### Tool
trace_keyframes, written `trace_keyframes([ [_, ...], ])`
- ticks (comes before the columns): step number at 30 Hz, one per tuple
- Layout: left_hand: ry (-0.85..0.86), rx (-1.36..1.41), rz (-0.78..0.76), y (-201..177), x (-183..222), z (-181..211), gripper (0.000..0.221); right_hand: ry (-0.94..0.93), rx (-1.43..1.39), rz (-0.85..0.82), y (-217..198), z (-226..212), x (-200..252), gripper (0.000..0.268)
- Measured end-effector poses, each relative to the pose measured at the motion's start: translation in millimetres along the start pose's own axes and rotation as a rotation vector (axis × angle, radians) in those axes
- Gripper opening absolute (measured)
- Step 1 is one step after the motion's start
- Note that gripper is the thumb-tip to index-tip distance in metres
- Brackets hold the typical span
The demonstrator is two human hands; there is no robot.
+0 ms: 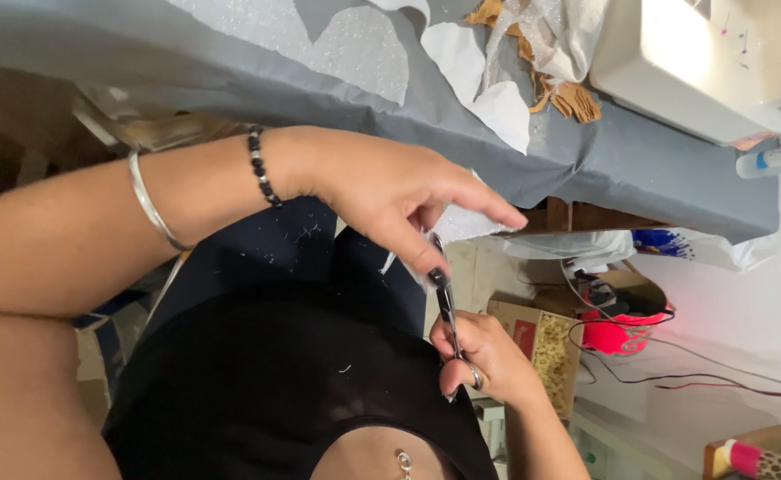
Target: Using scissors to cut decorative shapes from glittery fabric and organizing them on a work table.
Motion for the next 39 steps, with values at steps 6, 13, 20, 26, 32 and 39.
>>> trace_keyframes([
  [6,0.084,0.085,0.222,-2,2,1,0.039,0.016,-0.01,0.025,-2,8,10,0.058],
  [13,0.167,0.083,0.399,7,4,12,0.036,0.017,-0.057,0.083,5,16,12,0.059],
  [20,-0.105,0.063,0.344,14,0,24,0.063,0.021,-0.139,0.178,8,21,10,0.042],
  [26,-0.193,0.078,0.433,21,-11,18,0.056,-0.045,-0.172,0.228,5,17,8,0.08],
  [32,-0.243,0.206,0.492,33,-23,11,0.056,-0.048,-0.292,0.221,0,26,14,0.077],
  [39,-0.318,0.435,0.586,41,-38,7,0.06,-0.034,-0.305,0.167,-2,38,38,0.035],
])
Point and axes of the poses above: each hand's wrist, its own x-axis away from the middle knuckle, its own y-axis out of the palm, z = x × y, the point moved 2 cm from there along -x, towards the middle knuckle, and after that the axes turned 10 degrees about -y, right-handed, at the moved point
